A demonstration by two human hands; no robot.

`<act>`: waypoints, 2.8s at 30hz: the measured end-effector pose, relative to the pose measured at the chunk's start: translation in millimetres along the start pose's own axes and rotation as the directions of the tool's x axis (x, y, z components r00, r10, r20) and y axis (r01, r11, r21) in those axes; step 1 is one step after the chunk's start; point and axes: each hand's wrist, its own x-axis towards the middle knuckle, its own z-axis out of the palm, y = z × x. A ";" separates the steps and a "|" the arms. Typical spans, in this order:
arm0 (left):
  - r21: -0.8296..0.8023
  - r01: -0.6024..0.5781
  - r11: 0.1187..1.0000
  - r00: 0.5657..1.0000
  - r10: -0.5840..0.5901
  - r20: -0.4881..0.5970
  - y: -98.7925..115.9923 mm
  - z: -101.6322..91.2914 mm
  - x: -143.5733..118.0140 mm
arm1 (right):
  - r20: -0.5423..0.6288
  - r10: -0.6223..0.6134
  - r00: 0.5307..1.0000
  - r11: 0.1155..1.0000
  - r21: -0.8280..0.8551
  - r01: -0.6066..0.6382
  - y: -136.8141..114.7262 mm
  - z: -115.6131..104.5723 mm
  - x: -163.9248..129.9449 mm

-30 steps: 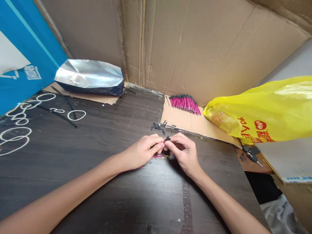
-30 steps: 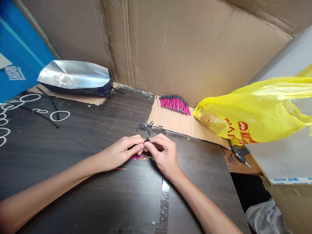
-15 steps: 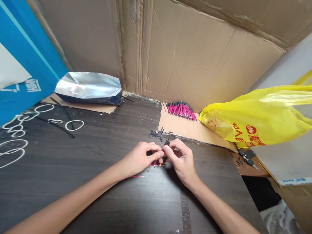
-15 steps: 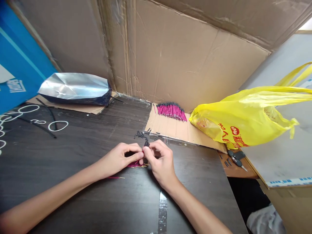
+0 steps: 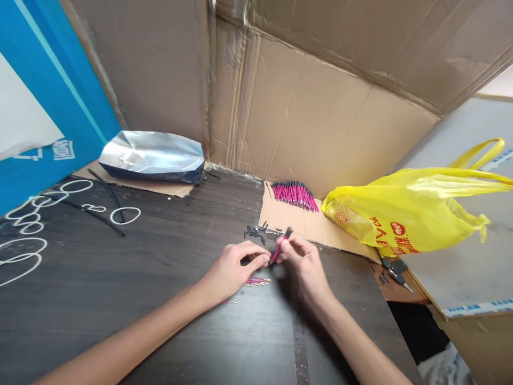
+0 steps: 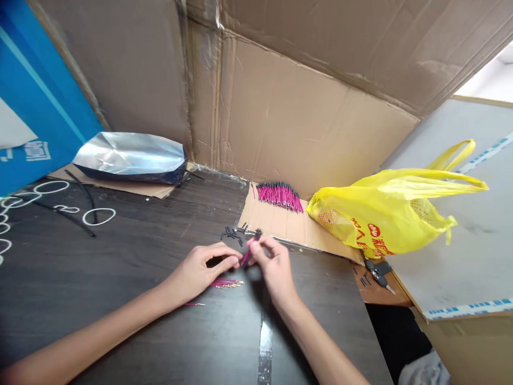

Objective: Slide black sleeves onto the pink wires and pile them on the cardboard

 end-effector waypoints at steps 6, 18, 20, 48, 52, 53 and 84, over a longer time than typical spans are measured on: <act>0.193 -0.159 0.968 0.979 0.180 -0.097 -14.0 -7.6 2.8 | -0.229 -0.151 0.962 0.904 -0.426 0.041 -31.1 -83.2 88.1; 0.110 -0.203 0.973 0.974 0.212 -0.082 0.3 -5.1 -5.5 | 0.380 0.134 0.915 0.885 -0.462 0.062 -24.1 -31.7 18.8; 0.091 -0.193 0.977 0.979 0.198 -0.041 0.9 -2.3 -7.1 | 0.407 0.161 0.899 0.913 -0.408 0.021 -22.5 -20.7 3.1; 0.011 -0.023 1.000 0.999 0.023 0.032 2.3 11.3 -7.9 | 0.360 0.269 0.893 0.955 0.023 -0.297 -3.1 -3.9 -6.2; -0.018 -0.066 0.998 0.995 0.064 -0.082 2.6 12.3 -3.9 | 0.263 0.296 0.918 0.944 0.064 -0.323 -1.6 2.0 -6.4; -0.021 -0.095 0.995 0.991 0.092 -0.098 2.4 12.2 -2.6 | 0.245 0.299 0.922 0.943 0.073 -0.325 -1.1 3.3 -7.0; -0.075 0.023 0.997 0.975 -0.039 -0.219 -3.0 7.7 1.5 | 0.118 0.136 0.984 0.975 -0.193 -0.112 1.6 5.0 -15.4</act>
